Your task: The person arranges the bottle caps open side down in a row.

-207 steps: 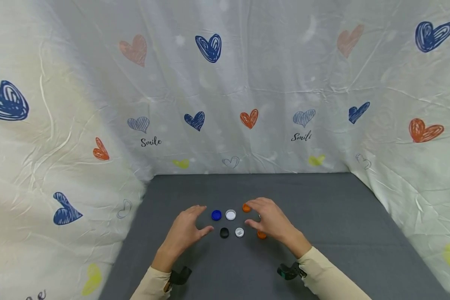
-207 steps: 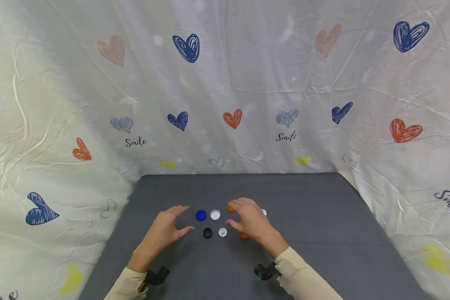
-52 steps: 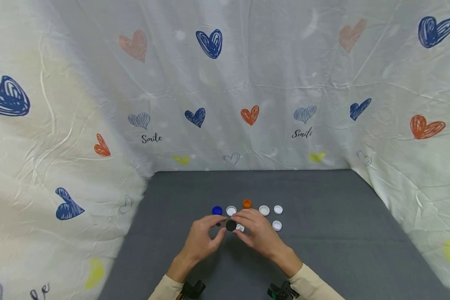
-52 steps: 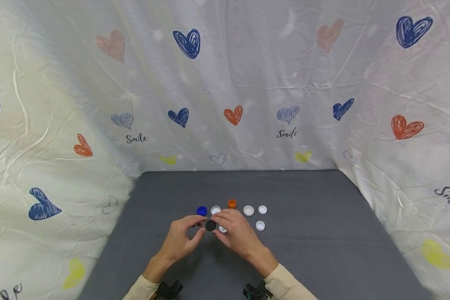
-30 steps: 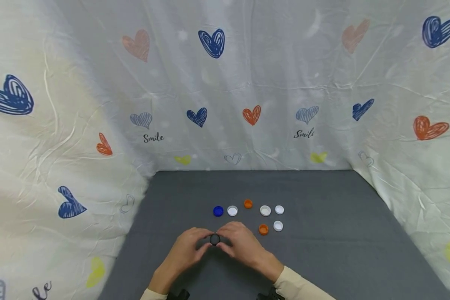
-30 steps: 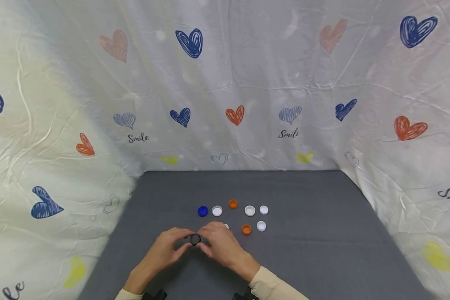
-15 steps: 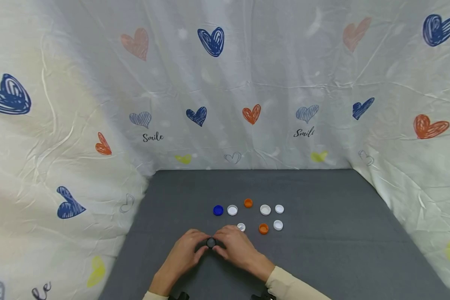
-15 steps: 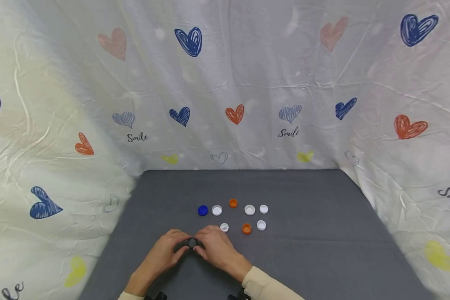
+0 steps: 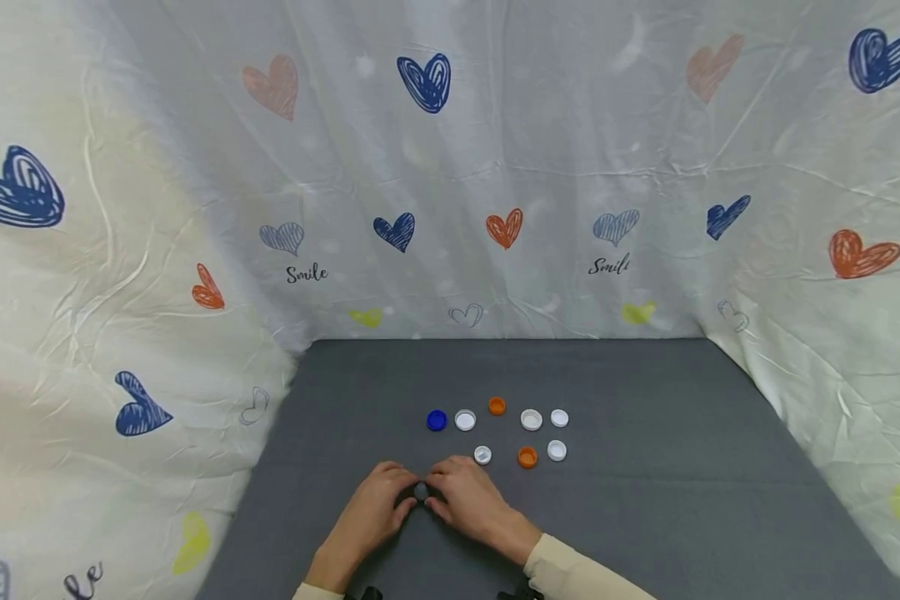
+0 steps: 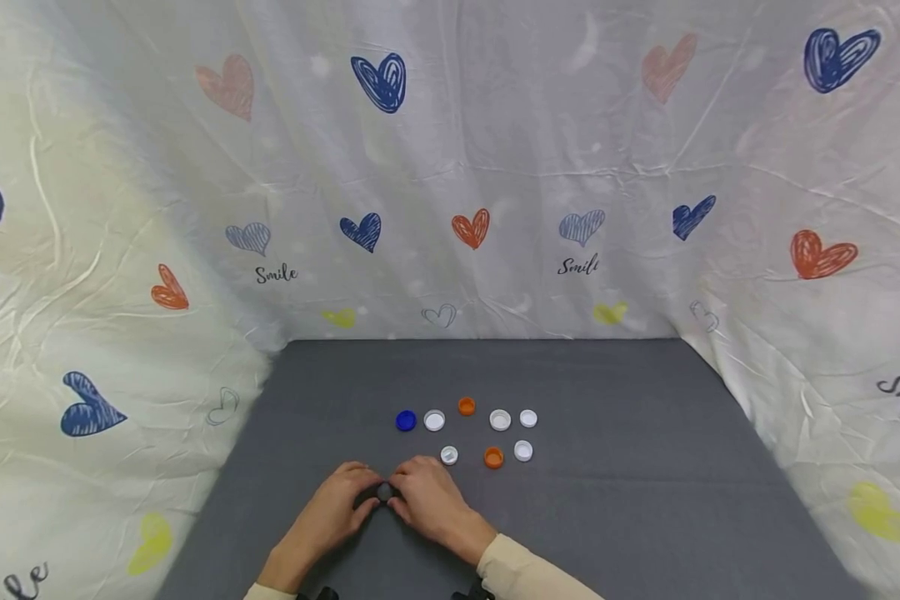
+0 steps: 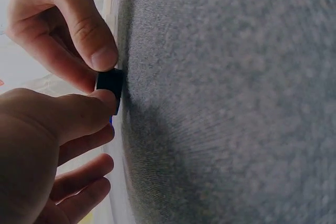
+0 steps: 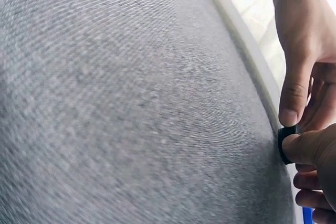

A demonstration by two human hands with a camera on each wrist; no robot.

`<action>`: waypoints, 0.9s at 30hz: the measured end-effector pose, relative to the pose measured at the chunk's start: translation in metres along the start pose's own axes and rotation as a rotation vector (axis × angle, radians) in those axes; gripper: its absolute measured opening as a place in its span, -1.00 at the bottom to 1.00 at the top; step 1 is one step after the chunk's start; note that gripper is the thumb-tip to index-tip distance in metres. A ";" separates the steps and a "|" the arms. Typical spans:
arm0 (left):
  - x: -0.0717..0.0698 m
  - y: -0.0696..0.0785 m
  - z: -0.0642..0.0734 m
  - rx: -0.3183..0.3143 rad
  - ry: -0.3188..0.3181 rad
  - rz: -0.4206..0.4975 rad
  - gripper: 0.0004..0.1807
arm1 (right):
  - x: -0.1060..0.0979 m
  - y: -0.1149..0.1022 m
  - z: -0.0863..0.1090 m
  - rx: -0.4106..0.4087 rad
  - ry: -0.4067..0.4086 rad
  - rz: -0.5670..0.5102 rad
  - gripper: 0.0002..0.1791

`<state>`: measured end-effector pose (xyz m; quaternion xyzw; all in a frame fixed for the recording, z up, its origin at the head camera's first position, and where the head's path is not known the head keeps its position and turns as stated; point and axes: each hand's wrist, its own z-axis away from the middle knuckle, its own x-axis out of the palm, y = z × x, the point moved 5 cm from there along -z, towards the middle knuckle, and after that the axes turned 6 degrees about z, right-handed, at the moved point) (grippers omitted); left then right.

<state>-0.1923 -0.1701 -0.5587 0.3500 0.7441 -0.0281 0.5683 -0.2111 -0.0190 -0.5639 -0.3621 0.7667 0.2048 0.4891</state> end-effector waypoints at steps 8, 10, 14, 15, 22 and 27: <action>0.005 -0.001 0.003 -0.011 -0.022 -0.024 -0.70 | 0.005 -0.002 0.002 -0.007 0.015 0.022 -0.74; 0.005 -0.002 0.003 -0.020 -0.038 -0.020 -0.68 | 0.004 -0.001 0.001 0.001 -0.001 0.020 -0.73; 0.001 -0.004 -0.001 -0.061 -0.078 0.003 -0.62 | -0.001 0.004 0.001 0.040 -0.059 -0.023 -0.69; -0.001 -0.005 -0.003 -0.074 -0.086 0.009 -0.61 | -0.003 0.007 0.001 0.054 -0.069 -0.035 -0.68; -0.015 -0.003 -0.021 -0.084 -0.071 0.007 -0.56 | -0.024 0.027 0.002 0.104 -0.054 -0.072 -0.66; -0.019 0.006 -0.039 -0.040 -0.037 0.008 -0.52 | -0.038 0.039 0.002 0.121 -0.043 -0.084 -0.63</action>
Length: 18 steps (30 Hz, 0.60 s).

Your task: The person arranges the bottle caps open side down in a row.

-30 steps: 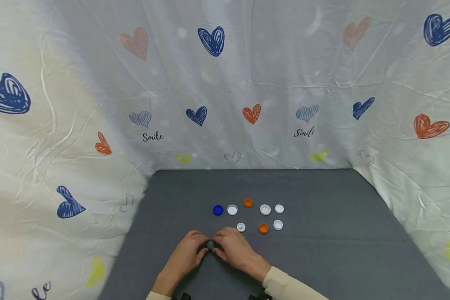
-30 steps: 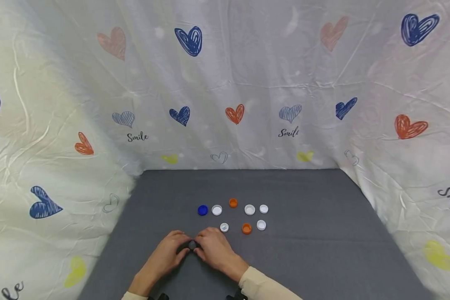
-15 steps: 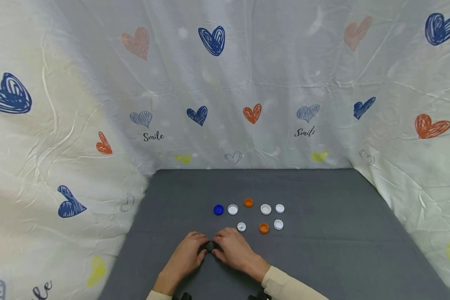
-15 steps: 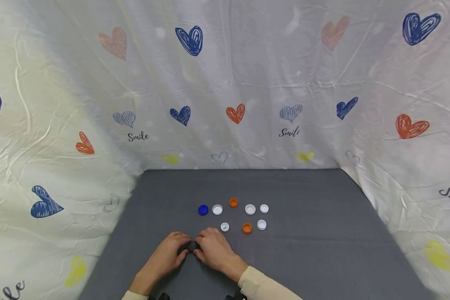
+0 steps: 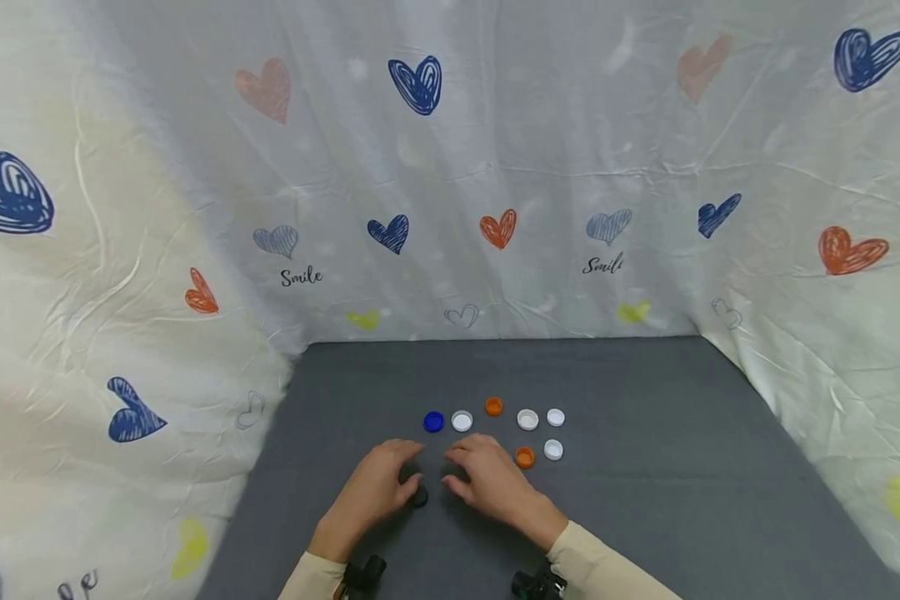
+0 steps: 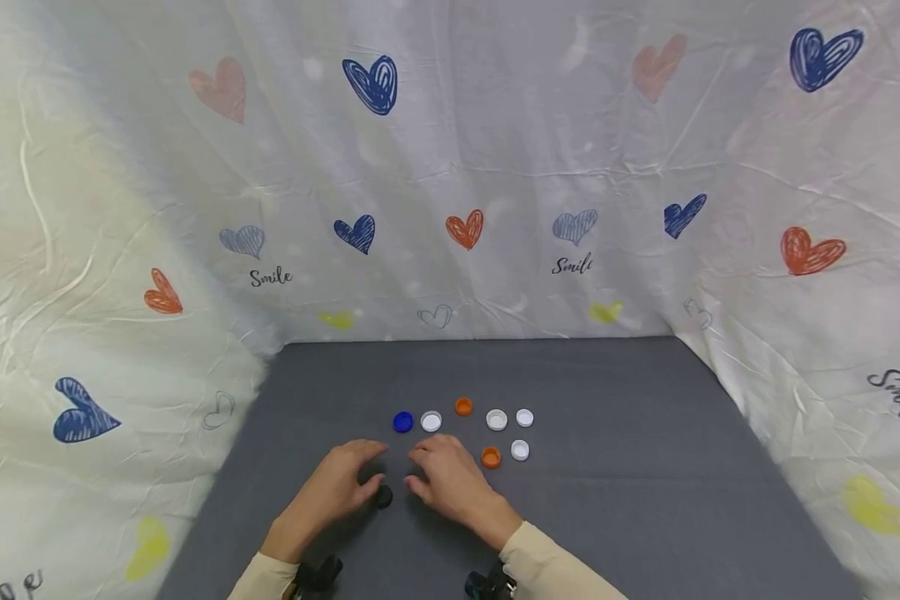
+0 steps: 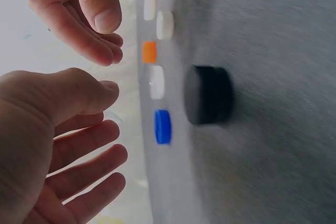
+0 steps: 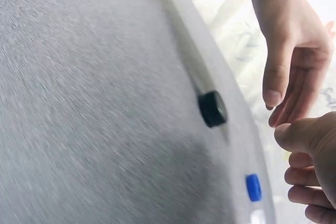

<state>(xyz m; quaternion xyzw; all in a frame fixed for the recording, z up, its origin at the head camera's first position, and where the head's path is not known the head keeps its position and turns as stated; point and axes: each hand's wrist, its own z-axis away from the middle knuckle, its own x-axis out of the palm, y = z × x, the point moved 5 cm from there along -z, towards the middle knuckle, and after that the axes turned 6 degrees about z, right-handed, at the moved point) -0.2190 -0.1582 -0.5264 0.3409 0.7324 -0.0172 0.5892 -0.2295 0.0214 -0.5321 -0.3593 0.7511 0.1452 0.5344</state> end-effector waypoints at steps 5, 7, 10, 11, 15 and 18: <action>-0.002 0.011 -0.016 0.045 0.038 -0.037 -0.51 | -0.014 0.013 -0.001 0.007 0.040 0.014 -0.64; -0.003 0.016 -0.021 0.066 0.056 -0.054 -0.50 | -0.019 0.019 0.000 0.012 0.063 0.026 -0.65; -0.002 0.021 -0.028 0.085 0.072 -0.064 -0.51 | -0.025 0.029 0.000 0.025 0.087 0.043 -0.65; -0.002 0.022 -0.031 0.082 0.070 -0.064 -0.51 | -0.027 0.032 0.001 0.030 0.093 0.046 -0.65; 0.002 0.024 -0.039 0.068 0.043 -0.065 -0.51 | -0.032 0.044 0.004 0.046 0.110 0.036 -0.65; 0.007 0.025 -0.046 0.068 0.018 -0.070 -0.51 | -0.033 0.052 0.007 0.050 0.118 0.042 -0.63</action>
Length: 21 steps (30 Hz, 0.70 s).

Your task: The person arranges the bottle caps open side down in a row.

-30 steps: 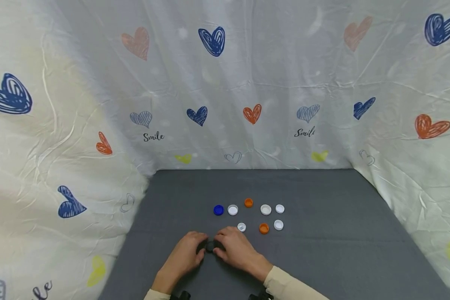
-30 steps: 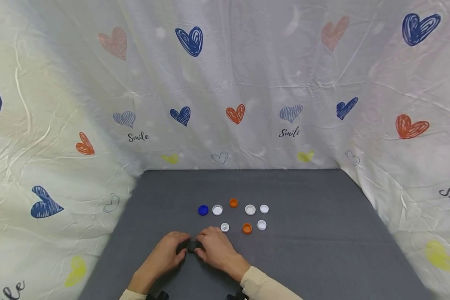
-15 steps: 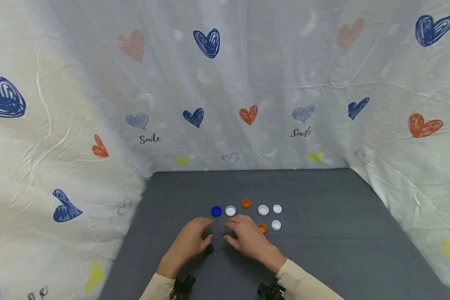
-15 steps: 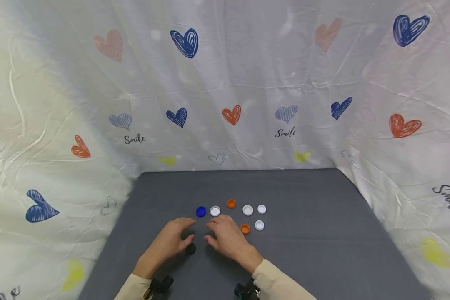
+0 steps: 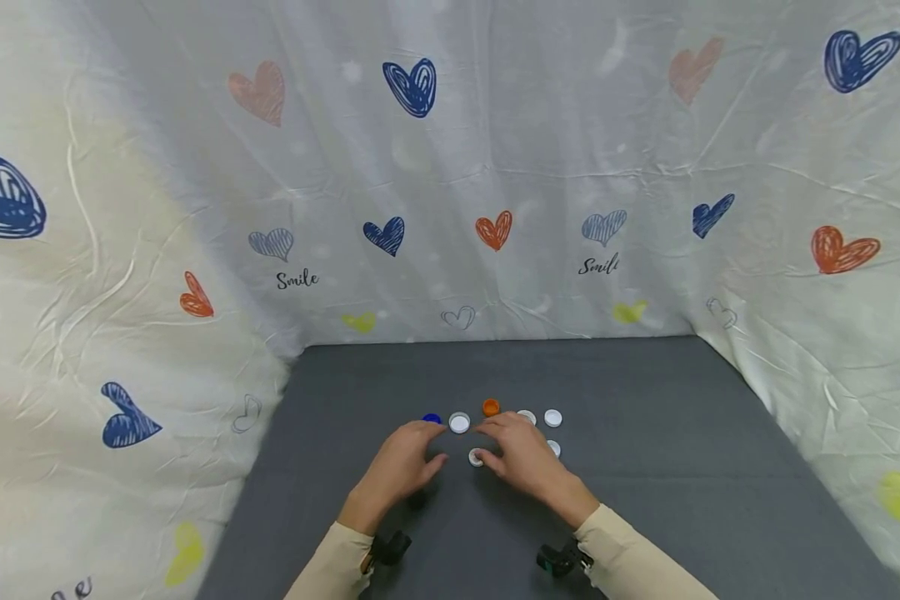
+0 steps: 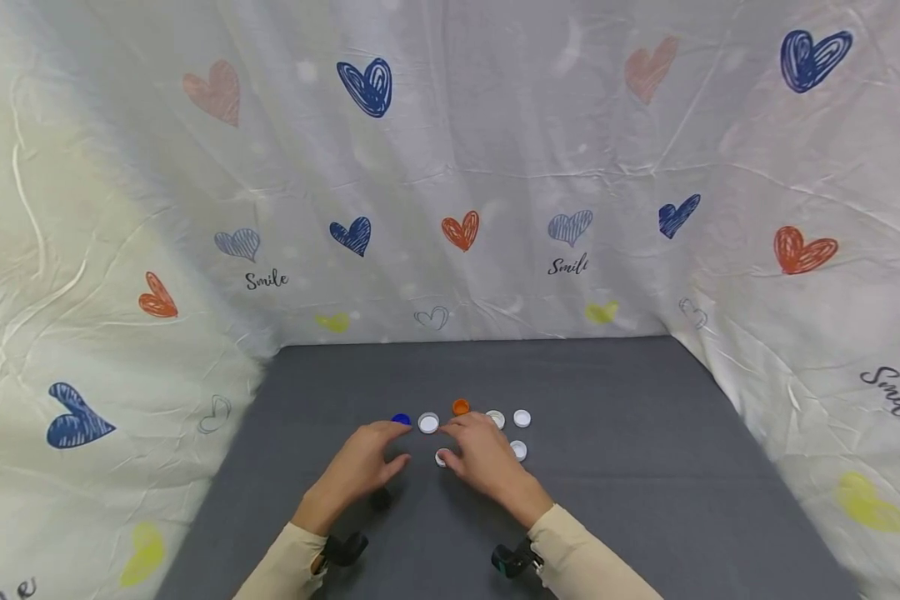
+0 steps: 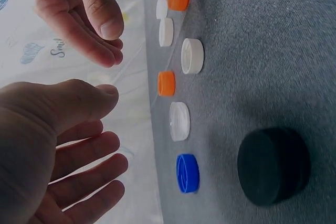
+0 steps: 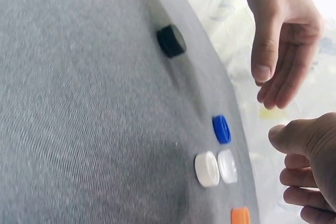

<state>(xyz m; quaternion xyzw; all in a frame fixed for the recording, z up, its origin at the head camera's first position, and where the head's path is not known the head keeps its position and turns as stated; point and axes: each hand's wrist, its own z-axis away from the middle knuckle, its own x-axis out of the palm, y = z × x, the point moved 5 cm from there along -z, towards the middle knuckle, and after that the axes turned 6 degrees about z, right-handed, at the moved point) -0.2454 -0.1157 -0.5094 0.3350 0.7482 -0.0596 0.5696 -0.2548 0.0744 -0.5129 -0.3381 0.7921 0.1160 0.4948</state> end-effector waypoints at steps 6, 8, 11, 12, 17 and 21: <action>0.013 0.004 -0.011 0.012 -0.043 0.014 -0.54 | 0.001 0.010 0.004 0.006 -0.007 0.020 -0.61; 0.019 0.005 -0.014 0.004 -0.065 0.022 -0.54 | 0.002 0.012 0.005 0.005 -0.004 0.021 -0.62; 0.026 0.007 -0.017 -0.002 -0.088 0.034 -0.52 | 0.004 0.013 0.007 0.007 -0.008 0.012 -0.62; 0.029 0.008 -0.017 -0.003 -0.094 0.037 -0.52 | 0.006 0.014 0.007 0.009 -0.012 0.008 -0.62; 0.039 0.009 -0.019 -0.016 -0.126 0.045 -0.54 | 0.013 0.016 0.010 0.029 -0.045 -0.008 -0.61; 0.045 0.010 -0.020 -0.027 -0.143 0.058 -0.55 | 0.018 0.017 0.013 0.040 -0.062 -0.013 -0.61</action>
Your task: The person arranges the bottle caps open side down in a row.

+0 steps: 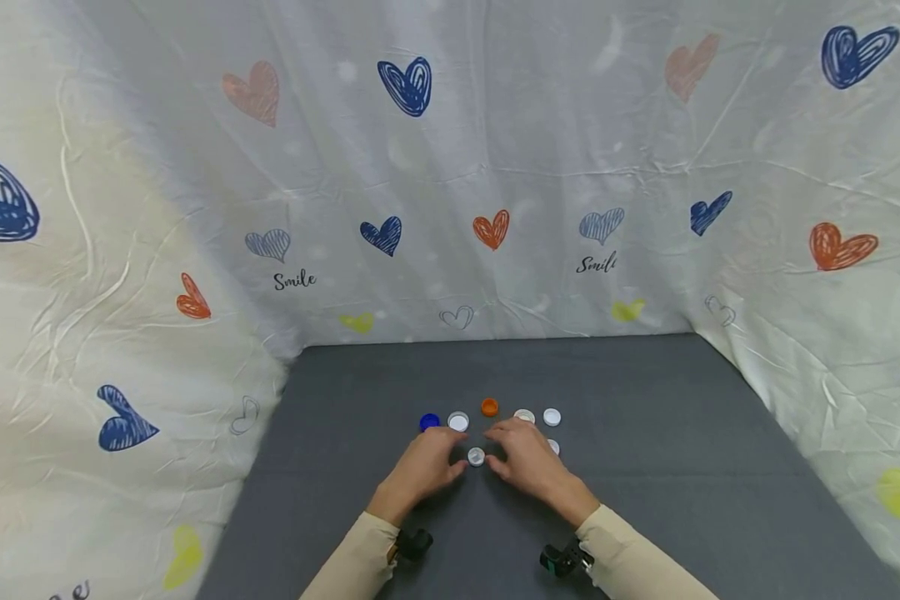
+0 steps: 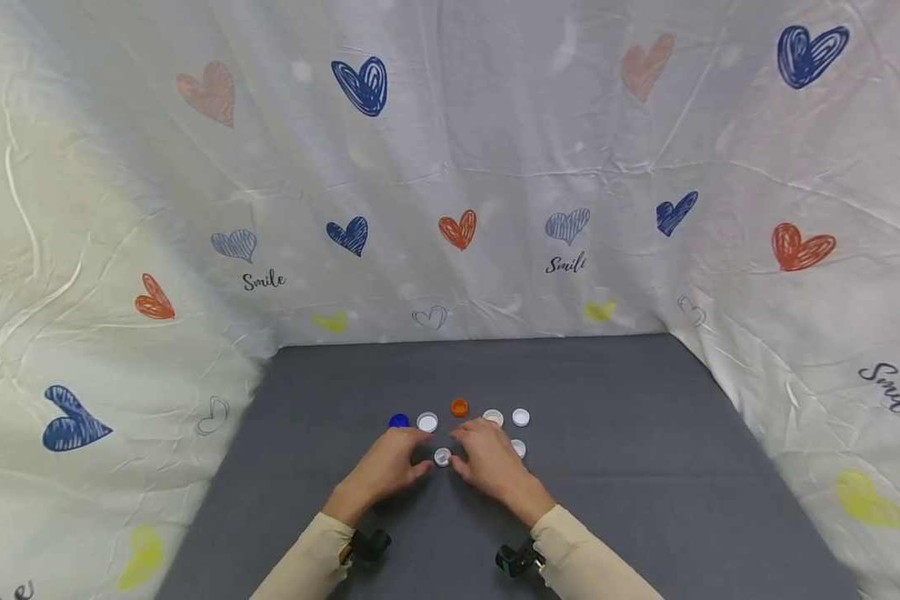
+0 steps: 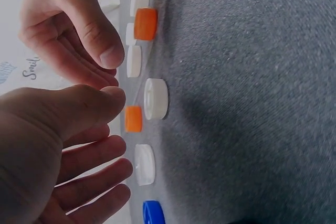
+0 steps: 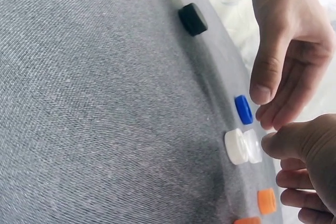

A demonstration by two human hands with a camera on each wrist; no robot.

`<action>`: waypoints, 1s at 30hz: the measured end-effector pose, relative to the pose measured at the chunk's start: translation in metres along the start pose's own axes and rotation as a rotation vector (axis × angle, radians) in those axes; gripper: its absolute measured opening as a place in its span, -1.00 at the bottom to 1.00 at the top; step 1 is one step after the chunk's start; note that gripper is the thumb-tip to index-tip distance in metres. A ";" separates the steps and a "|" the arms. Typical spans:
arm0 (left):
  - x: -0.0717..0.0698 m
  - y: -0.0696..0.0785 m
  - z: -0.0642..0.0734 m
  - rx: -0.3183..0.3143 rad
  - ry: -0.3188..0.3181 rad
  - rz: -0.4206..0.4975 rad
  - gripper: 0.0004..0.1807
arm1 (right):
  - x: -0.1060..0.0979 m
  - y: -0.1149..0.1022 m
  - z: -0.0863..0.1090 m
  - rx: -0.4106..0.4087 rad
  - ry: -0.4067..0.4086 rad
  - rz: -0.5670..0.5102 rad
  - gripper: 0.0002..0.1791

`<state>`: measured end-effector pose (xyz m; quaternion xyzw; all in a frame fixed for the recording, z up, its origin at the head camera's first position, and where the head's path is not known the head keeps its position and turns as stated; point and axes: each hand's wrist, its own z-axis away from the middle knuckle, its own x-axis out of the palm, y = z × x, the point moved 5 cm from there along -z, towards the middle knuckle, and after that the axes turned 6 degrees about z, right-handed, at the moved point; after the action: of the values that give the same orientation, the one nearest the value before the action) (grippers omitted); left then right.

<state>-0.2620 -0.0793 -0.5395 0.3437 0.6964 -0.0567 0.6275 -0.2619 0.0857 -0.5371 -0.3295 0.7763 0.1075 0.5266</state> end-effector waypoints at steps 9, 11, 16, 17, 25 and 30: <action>0.010 0.000 -0.004 0.008 0.012 -0.043 -0.64 | 0.009 0.000 0.002 -0.020 0.002 0.025 -0.63; 0.012 0.000 -0.004 0.008 0.020 -0.060 -0.67 | 0.012 -0.001 0.003 -0.027 0.004 0.030 -0.66; 0.017 0.000 -0.006 -0.005 0.023 -0.093 -0.76 | 0.020 0.000 0.004 -0.039 0.005 0.026 -0.71; 0.018 0.000 -0.006 -0.012 0.020 -0.099 -0.78 | 0.021 0.000 0.004 -0.041 0.005 0.025 -0.72; 0.023 0.000 -0.008 -0.085 0.015 -0.110 -0.85 | 0.026 -0.001 0.005 -0.030 -0.017 0.026 -0.76; 0.024 0.000 -0.008 -0.082 0.039 -0.115 -0.86 | 0.027 -0.002 0.006 -0.025 0.006 0.036 -0.79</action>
<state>-0.2679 -0.0650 -0.5599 0.2782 0.7288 -0.0576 0.6229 -0.2629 0.0765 -0.5635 -0.3225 0.7821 0.1258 0.5181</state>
